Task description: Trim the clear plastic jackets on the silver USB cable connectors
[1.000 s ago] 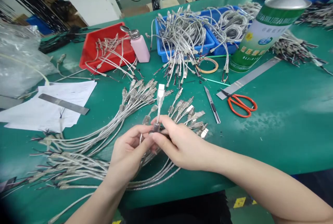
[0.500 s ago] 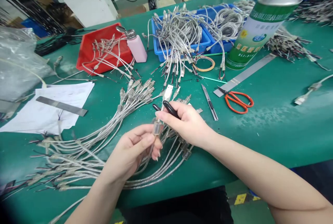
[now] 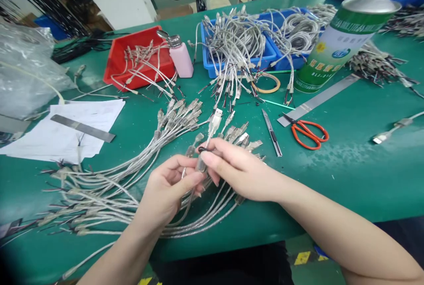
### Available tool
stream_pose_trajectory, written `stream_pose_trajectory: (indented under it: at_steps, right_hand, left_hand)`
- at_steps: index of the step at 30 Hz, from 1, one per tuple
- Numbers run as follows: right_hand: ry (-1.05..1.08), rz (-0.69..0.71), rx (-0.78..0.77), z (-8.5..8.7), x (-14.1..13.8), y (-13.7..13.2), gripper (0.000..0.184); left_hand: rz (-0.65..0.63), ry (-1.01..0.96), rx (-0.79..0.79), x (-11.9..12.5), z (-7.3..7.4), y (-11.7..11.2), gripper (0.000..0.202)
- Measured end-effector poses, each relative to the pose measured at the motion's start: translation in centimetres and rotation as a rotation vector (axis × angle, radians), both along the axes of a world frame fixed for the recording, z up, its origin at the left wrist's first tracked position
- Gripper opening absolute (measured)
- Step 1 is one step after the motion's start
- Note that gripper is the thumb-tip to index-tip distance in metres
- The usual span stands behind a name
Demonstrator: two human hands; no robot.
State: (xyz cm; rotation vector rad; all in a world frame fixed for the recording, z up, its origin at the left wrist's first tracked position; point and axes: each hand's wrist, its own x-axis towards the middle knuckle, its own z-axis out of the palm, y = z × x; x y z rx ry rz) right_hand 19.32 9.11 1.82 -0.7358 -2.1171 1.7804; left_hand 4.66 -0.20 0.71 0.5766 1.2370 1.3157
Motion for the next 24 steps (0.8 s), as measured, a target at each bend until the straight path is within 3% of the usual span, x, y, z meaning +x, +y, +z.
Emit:
stream_pose_trajectory:
  at_steps: [2, 5, 11, 16, 21, 24]
  right_hand:
    - [-0.042, 0.114, 0.014, 0.31, 0.3, -0.32, 0.034]
    - [-0.103, 0.173, 0.091, 0.5, 0.6, -0.56, 0.041]
    - [-0.125, 0.185, 0.113, 0.71, 0.36, -0.6, 0.019]
    - [-0.073, -0.031, 0.227, 0.12, 0.15, -0.23, 0.031]
    - [-0.084, 0.13, 0.034, 0.86, 0.67, -0.14, 0.034]
    - [-0.141, 0.125, 0.187, 0.3, 0.49, -0.66, 0.035]
  left_hand:
    - [0.02, 0.06, 0.0, 0.02, 0.06, -0.15, 0.018]
    - [0.03, 0.176, 0.005, 0.06, -0.07, -0.48, 0.016]
    - [0.027, 0.453, 0.089, 0.31, -0.68, -1.05, 0.01]
    - [-0.034, 0.343, 0.052, 0.16, -0.08, -0.67, 0.013]
    - [0.02, 0.256, 0.054, -0.02, -0.02, -0.29, 0.015]
    - [0.017, 0.293, 0.073, 0.05, -0.4, -0.5, 0.012]
